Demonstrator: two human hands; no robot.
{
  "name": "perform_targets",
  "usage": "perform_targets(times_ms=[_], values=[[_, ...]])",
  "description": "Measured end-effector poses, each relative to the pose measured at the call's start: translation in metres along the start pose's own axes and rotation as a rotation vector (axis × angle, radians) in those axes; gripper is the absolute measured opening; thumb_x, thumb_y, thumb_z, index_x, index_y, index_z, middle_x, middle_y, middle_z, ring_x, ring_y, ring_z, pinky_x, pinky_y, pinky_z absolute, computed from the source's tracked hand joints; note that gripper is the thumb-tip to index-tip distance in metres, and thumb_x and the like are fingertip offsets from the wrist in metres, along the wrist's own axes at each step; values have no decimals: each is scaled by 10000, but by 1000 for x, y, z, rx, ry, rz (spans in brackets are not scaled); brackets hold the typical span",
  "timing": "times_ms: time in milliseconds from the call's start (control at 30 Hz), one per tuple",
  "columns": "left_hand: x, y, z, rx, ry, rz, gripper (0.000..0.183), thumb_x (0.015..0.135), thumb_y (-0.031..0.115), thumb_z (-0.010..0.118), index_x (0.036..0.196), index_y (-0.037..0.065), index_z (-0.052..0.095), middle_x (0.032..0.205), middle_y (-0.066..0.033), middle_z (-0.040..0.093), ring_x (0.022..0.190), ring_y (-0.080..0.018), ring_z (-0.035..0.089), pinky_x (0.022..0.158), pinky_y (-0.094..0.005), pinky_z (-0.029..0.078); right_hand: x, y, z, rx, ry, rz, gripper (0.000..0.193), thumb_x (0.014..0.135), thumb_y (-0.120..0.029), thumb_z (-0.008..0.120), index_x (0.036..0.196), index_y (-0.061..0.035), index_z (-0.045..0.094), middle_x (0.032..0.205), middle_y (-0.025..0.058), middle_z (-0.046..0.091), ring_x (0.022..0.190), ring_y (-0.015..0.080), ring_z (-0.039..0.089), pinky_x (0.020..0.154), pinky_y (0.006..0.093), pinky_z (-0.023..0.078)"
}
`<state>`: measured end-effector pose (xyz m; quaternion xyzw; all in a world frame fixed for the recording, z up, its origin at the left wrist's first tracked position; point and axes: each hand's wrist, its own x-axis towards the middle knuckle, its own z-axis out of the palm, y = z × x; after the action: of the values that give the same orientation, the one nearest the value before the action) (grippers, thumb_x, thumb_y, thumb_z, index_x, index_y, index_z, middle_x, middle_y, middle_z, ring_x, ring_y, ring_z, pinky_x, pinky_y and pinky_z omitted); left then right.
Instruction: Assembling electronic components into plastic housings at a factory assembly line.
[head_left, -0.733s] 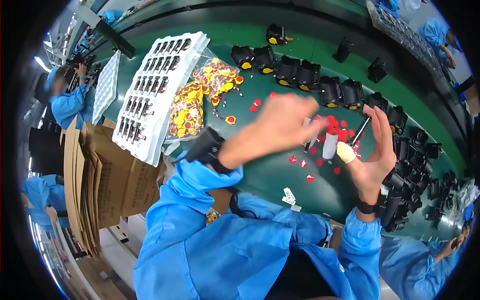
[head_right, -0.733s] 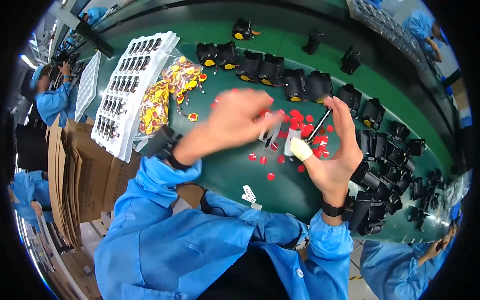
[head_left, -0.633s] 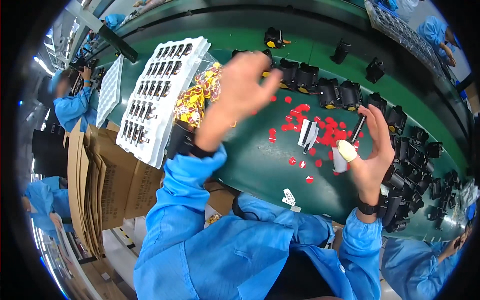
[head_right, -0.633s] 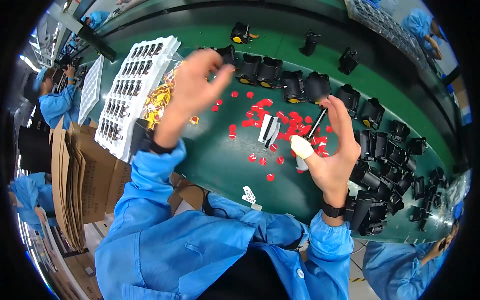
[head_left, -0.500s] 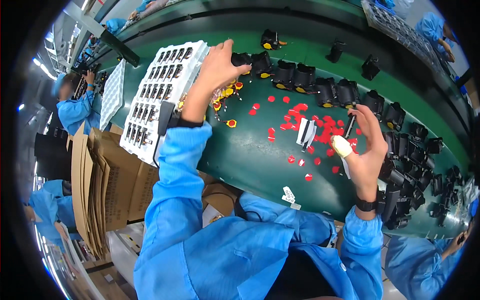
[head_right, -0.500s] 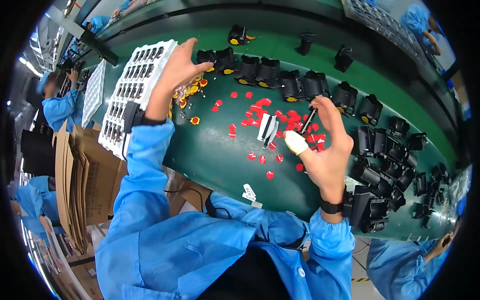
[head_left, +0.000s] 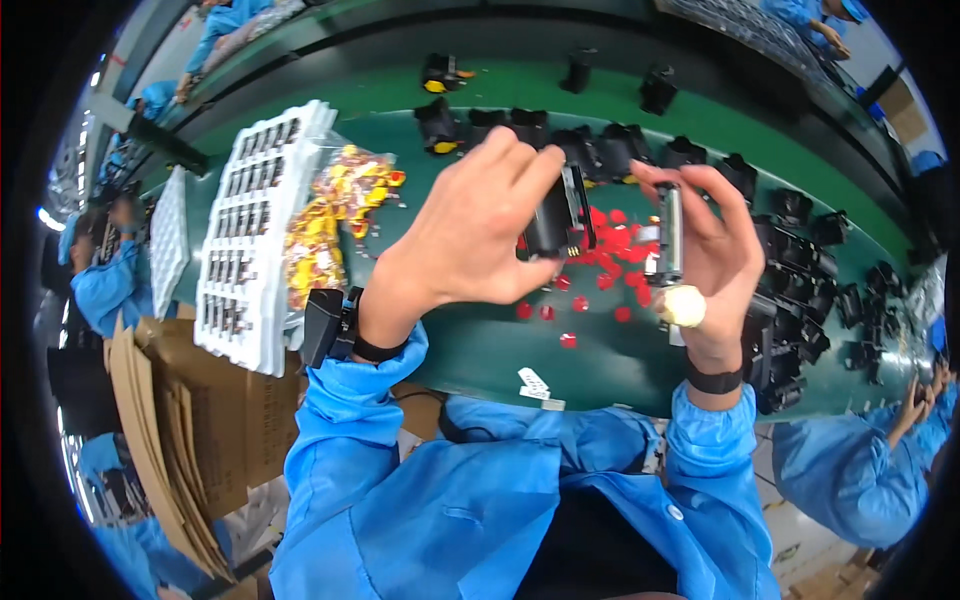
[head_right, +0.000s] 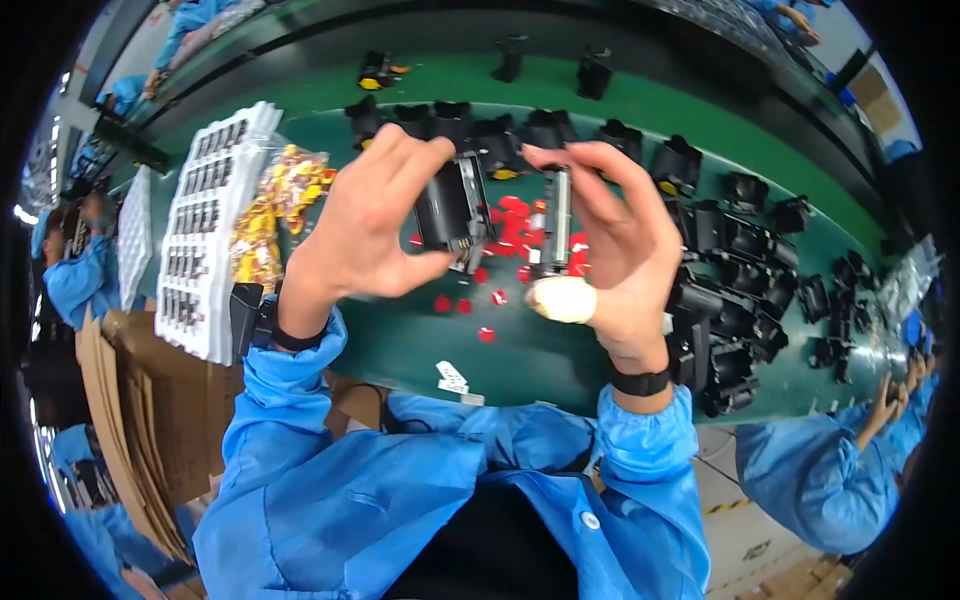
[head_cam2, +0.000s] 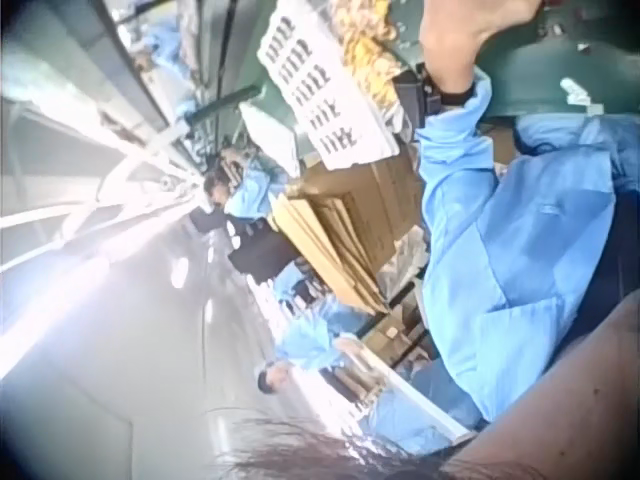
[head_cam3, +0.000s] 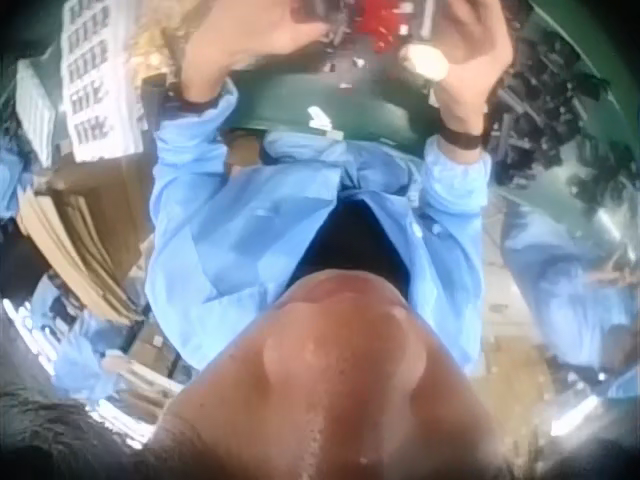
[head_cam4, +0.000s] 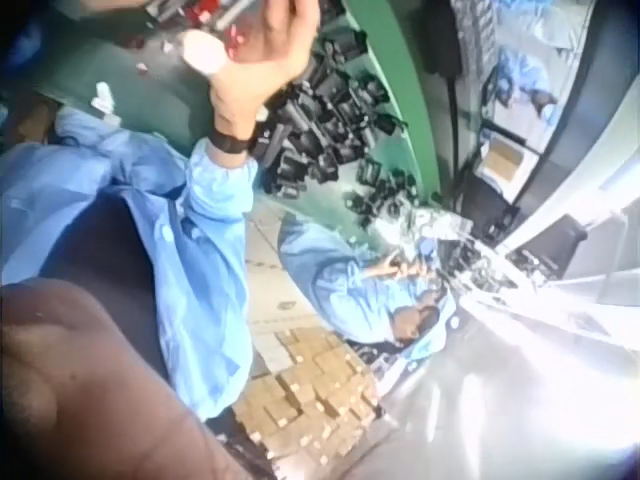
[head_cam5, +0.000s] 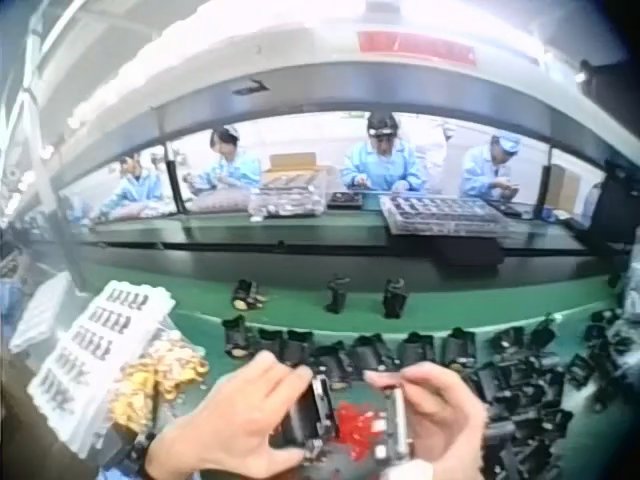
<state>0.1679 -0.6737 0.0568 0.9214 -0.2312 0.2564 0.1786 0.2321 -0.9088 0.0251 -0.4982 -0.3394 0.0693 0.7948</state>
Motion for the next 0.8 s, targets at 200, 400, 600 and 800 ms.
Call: perform_targets(times_ms=[200, 400, 600, 800], values=[[-11, 9, 19, -123, -59, 71, 775, 511, 185, 840, 1180, -63, 534, 997, -186, 555, 862, -367, 538, 727, -424, 466, 3, 8, -7, -38, -210, -3, 892, 642, -110, 914, 1380, 53, 442, 1323, 251, 608, 1276, 304, 567, 1092, 419, 467], [-18, 7, 50, -261, -16, -35, 721, 554, 196, 846, 1162, -32, 533, 956, -174, 541, 864, -371, 568, 722, -422, 478, -12, 37, 11, -308, 88, 102, 452, 802, 21, 740, 1226, 66, 589, 1270, 189, 659, 1180, 239, 644, 1011, 345, 519], [-20, -2, 64, -189, 94, -156, 690, 581, 217, 856, 1164, 16, 548, 1001, -161, 586, 856, -339, 620, 726, -400, 515, -8, 45, -7, -732, 170, -140, 232, 831, 4, 695, 1062, 21, 678, 1010, 131, 730, 921, 190, 720, 827, 294, 565], [-21, -11, 58, -113, 93, -132, 679, 584, 212, 857, 1164, 23, 559, 974, -146, 593, 837, -330, 607, 722, -386, 502, -33, -48, -19, -1132, -426, 239, 319, 776, -122, 764, 1038, 21, 651, 792, 135, 636, 708, 268, 654, 623, 354, 496]])
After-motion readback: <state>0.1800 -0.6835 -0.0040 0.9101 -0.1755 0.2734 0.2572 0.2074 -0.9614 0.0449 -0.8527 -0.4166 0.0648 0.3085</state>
